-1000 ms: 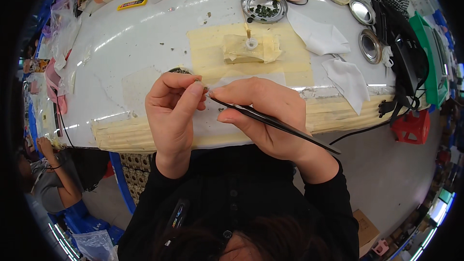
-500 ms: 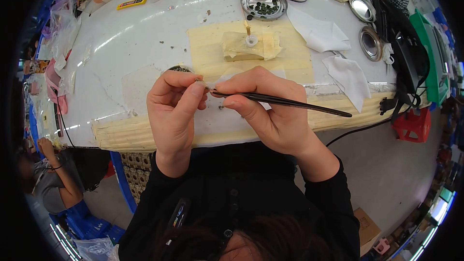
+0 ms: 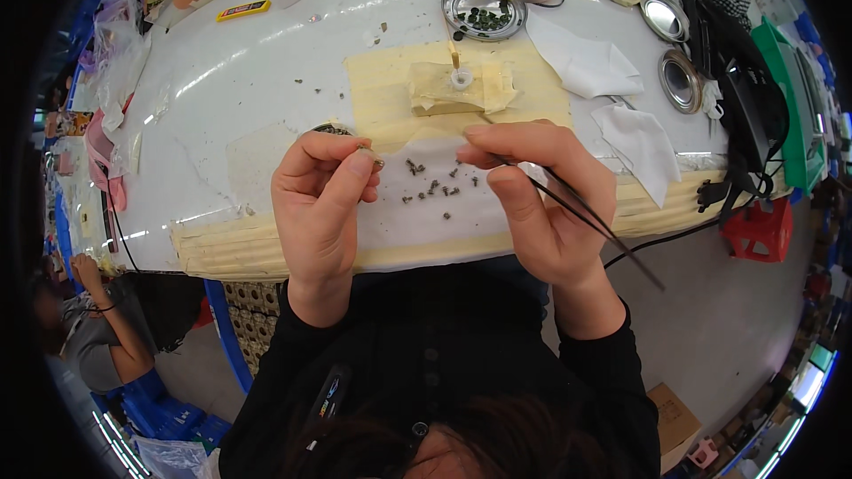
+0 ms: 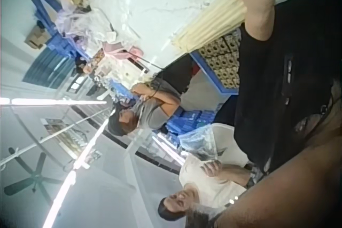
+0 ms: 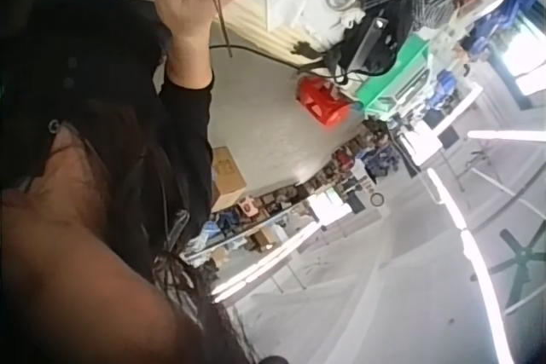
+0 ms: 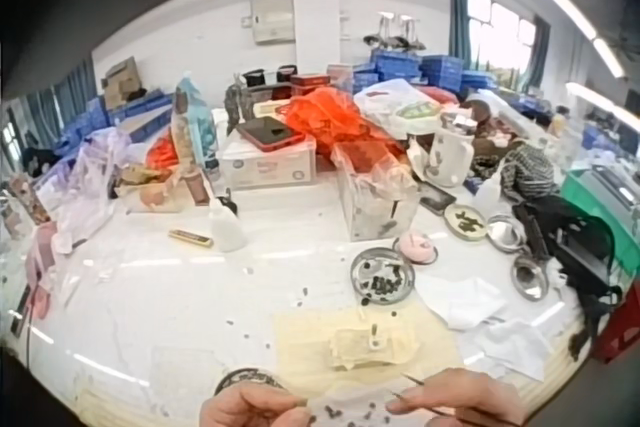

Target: Assembling small mechanical and plastic components for toys at a factory workbench.

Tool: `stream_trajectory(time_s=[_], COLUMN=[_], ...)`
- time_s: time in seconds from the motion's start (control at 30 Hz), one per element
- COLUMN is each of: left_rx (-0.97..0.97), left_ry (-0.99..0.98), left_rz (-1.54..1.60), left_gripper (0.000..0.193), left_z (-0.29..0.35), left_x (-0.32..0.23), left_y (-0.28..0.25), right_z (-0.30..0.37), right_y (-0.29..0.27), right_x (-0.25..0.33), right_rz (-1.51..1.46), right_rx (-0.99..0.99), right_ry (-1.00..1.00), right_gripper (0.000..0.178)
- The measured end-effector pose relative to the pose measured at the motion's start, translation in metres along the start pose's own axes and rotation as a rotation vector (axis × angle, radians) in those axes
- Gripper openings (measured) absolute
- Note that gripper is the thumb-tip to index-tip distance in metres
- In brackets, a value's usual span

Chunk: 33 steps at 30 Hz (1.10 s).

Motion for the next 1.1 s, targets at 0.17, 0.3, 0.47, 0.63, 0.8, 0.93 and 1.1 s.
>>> stream_trajectory(time_s=[0.17, 0.3, 0.47, 0.63, 0.8, 0.93, 1.1], left_rx=[0.0, 0.007, 0.006, -0.001, 0.018, 0.014, 0.05], left_ry=[0.004, 0.007, 0.008, 0.006, 0.011, 0.009, 0.021], left_rz=[0.014, 0.017, 0.008, -0.004, -0.017, 0.003, 0.038], left_gripper=[0.011, 0.011, 0.011, 0.011, 0.011, 0.012, 0.012], left_z=[-0.001, -0.001, -0.001, -0.001, 0.0, 0.001, 0.001], left_x=[0.001, 0.0, 0.0, 0.0, 0.002, 0.001, 0.002], left_y=[0.001, 0.002, 0.002, 0.002, 0.002, 0.004, 0.004], right_z=[-0.001, 0.001, 0.004, -0.002, 0.0, -0.004, -0.006], right_y=[-0.038, -0.059, -0.067, -0.062, -0.001, 0.03, 0.04], right_x=[-0.009, -0.03, -0.036, -0.005, 0.02, 0.023, 0.023], right_rz=[0.861, 1.208, 1.274, 1.115, 0.661, 0.548, 0.534], right_rx=[-0.048, 0.082, 0.16, -0.128, -0.02, 0.011, -0.045], right_ry=[-0.078, -0.057, 0.015, -0.1, -0.214, -0.252, -0.318], right_gripper=[0.023, 0.035, 0.04, 0.029, 0.02, 0.021, 0.02])
Point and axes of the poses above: each hand's wrist, its own z-axis away from the middle knuckle, its own y-axis out of the palm, x = y × z, the point moved 7 cm from there along -z, towards the middle knuckle, and after that the axes turned 8 degrees about z, right-handed, at the moved point
